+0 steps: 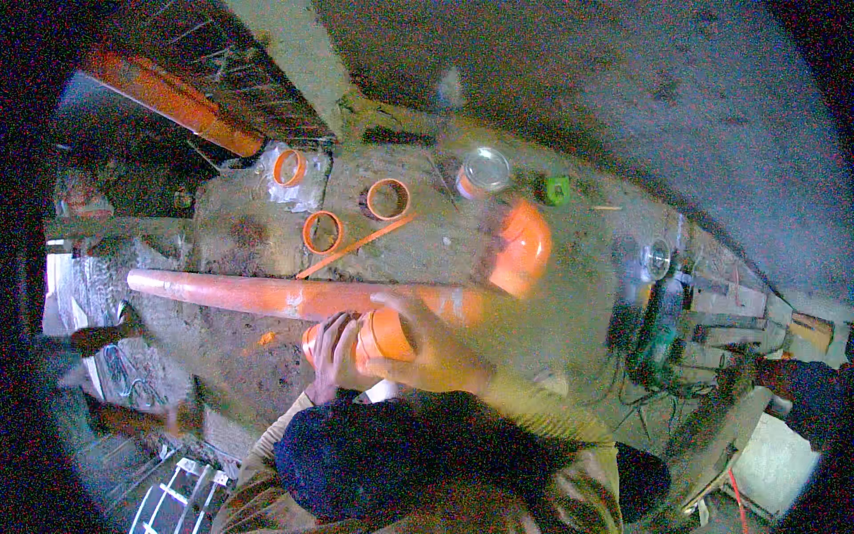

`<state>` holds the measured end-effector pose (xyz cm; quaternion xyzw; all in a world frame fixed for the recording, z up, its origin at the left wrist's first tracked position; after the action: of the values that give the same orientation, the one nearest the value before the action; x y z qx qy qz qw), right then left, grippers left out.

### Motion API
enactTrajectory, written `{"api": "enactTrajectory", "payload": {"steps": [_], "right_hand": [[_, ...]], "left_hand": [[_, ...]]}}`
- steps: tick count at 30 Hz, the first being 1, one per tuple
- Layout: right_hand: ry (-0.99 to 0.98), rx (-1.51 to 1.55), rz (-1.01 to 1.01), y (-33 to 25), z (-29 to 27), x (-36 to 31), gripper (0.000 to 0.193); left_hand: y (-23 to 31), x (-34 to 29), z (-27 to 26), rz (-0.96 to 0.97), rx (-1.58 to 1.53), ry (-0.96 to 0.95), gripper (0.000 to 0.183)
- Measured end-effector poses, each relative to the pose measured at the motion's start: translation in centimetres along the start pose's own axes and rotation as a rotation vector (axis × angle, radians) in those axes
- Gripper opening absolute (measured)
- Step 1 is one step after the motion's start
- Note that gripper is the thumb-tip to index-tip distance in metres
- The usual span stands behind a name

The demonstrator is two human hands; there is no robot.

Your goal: The person assembles orange plastic pipes and fittings by hand, connecting a long pipe to an elbow and a T-junction. The person then inserts the assembled pipe into a hole in the wall.

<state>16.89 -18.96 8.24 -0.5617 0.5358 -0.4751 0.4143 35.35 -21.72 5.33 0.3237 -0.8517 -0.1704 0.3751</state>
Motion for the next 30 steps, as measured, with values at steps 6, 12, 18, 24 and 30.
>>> {"api": "enactTrajectory", "payload": {"steps": [6, 12, 18, 24, 30], "right_hand": [[0.067, 0.037, -0.241, -3.6, -0.4, 2.2, 0.086], [0.098, -0.169, -0.445, -2.6, 0.8, 3.3, 0.078], [0.073, -0.164, -0.391, 0.2, 1.5, 3.4, 0.075], [0.118, -0.322, -0.423, -2.7, 0.3, 5.7, 0.073], [0.416, -0.227, -0.223, -1.8, 1.0, 3.5, 0.071]], "left_hand": [[-5.1, -0.1, -3.3, -0.131, -0.261, -0.059, 0.071], [-2.9, 3.1, -1.1, -1.129, -0.961, 0.56, 0.076], [-2.6, 5.0, 0.1, -0.902, -1.037, 0.054, 0.051], [-3.2, 6.2, 3.0, -1.469, -1.576, 0.17, 0.046], [-3.5, 6.2, 3.4, -1.248, -1.459, 0.285, 0.039]]}}
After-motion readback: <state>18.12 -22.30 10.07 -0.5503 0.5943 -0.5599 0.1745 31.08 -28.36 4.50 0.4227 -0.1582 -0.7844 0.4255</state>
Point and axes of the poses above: each hand's wrist, its own x-axis towards the middle knuckle, its own z-axis out of the palm, y = z × x, the point moved 4 cm from there along x, towards the middle knuckle, and after that the axes turned 6 degrees about y, right-handed, at the moved point
